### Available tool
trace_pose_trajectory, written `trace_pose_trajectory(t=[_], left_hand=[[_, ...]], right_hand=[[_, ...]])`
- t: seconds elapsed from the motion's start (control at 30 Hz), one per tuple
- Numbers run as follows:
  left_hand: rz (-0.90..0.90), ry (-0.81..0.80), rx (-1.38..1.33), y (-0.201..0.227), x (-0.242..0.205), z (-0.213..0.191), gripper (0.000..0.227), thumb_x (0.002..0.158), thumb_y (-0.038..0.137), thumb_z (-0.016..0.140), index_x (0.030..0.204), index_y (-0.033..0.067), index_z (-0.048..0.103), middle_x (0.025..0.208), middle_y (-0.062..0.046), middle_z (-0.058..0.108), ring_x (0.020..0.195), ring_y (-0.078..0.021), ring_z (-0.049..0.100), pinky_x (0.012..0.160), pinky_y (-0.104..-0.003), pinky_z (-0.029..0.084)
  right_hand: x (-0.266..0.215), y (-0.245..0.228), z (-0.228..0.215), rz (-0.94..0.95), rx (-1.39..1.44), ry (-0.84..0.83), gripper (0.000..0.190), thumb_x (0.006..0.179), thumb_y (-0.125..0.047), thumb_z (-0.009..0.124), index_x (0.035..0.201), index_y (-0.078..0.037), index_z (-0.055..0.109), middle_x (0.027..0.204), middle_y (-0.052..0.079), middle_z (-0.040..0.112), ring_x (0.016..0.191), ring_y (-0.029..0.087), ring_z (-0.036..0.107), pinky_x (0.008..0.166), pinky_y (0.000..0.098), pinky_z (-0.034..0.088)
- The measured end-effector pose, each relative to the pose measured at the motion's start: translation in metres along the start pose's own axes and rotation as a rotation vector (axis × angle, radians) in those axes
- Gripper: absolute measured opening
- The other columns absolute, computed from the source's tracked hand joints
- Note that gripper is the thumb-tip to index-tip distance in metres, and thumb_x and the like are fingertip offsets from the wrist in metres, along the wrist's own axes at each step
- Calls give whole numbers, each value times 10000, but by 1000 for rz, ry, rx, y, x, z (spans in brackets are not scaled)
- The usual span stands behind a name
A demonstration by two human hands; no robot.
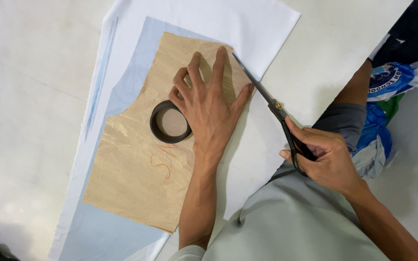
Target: The person uses a pair of scissors to cut a piece of white fabric that is laid out on a table. A brown paper pattern is placed on top of the fabric, and the person cuts along the pattern's edge. The person occasionally adjusts the fabric and pattern while cutting.
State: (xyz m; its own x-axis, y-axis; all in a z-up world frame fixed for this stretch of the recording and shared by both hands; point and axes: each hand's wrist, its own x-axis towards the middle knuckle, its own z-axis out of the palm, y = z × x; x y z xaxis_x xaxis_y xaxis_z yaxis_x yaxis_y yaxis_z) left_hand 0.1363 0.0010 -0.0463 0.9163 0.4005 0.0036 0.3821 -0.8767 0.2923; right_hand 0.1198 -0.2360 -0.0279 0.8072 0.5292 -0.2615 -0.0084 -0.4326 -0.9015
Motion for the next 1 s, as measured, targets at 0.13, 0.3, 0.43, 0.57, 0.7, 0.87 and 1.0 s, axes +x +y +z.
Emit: trace_pose_trajectory(t=[0.13,0.3,0.43,0.57,0.7,0.87,1.0], left_hand=[[6,0,-8,-1,0,1,719,848,710,685,1444,331,553,1441,-71,472,1235,-346,441,975,-529,353],[-4,-16,-24,0,1,-1,725,826,688,714,1438,336,546,1434,-70,467,1229,-350,441,985,-527,353],[-3,-7,-13,0,1,0,728,821,683,735,1435,339,550,1431,-68,465,1231,-350,451,977,-522,364],[2,-9,-7,0,1,0,728,830,686,729,1444,340,548,1439,-74,470,1239,-350,448,983,-523,363],[11,-18,15,-1,0,1,724,857,708,694,1464,346,532,1464,-80,466,1240,-351,453,984,-524,367],[12,-33,31,0,1,0,737,853,705,708,1470,344,527,1465,-82,463,1245,-358,449,985,-524,365],[12,-17,9,0,1,2,719,851,694,715,1452,336,549,1460,-86,468,1250,-359,453,996,-526,362]], right_hand=[[-3,5,3,7,53,-9,728,834,11,792,1499,-9,496,747,-57,372,661,89,306,561,229,290],[-4,-1,7,87,144,48,712,816,11,810,1474,14,537,910,-68,612,736,23,441,723,123,468],[1,1,10,73,164,52,697,827,22,805,1473,5,544,967,-78,612,727,25,404,771,118,472],[3,6,13,34,188,33,709,818,61,776,1466,44,489,1249,112,623,1099,120,511,1117,276,465],[3,3,14,113,282,24,691,826,73,740,1465,22,481,1520,218,500,1162,60,473,985,195,502],[4,1,18,138,307,81,672,827,46,771,1454,33,529,1254,80,651,1013,47,499,1000,194,474],[10,0,19,80,286,77,664,835,41,755,1448,51,497,1321,141,644,1266,145,554,1237,331,390]])
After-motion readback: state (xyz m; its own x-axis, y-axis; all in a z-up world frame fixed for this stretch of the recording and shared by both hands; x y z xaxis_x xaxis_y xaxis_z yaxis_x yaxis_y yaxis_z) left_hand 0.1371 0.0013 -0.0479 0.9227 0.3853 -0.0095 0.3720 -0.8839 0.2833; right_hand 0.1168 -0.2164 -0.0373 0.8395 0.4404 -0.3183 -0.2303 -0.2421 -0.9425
